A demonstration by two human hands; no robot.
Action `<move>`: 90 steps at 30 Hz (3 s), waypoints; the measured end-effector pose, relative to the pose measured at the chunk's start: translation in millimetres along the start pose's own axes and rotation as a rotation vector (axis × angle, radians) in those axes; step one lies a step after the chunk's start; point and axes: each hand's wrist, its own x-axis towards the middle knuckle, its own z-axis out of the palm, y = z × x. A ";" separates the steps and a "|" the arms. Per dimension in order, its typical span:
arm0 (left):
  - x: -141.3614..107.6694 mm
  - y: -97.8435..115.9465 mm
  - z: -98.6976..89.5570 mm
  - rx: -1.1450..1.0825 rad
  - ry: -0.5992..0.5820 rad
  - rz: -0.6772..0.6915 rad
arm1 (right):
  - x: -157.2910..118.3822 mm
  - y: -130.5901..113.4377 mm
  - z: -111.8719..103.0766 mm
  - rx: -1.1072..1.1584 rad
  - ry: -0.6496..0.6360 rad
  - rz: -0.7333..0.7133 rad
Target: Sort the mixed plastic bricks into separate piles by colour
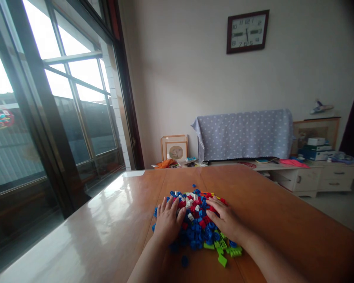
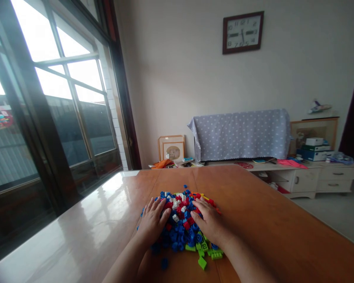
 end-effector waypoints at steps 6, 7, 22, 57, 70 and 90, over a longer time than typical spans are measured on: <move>-5.4 14.7 -5.6 -0.087 -0.118 0.184 | -5.5 -24.3 -0.3 -0.110 -0.228 -0.037; -6.4 16.2 -7.5 -0.098 -0.128 0.202 | -6.4 -26.2 -2.0 -0.116 -0.243 -0.044; 13.0 -10.2 -5.1 -0.191 0.209 0.023 | -2.9 10.0 -15.9 -0.146 0.021 0.005; 3.8 -14.2 14.1 -0.172 -0.101 -0.266 | -8.0 10.5 -8.8 -0.185 0.037 -0.136; -1.8 11.0 26.8 -0.257 -0.204 -0.064 | -9.3 -1.4 -14.3 -0.296 0.048 -0.102; 22.2 -22.7 4.6 -0.768 0.197 -0.538 | -5.9 16.6 -13.7 -0.286 0.134 -0.119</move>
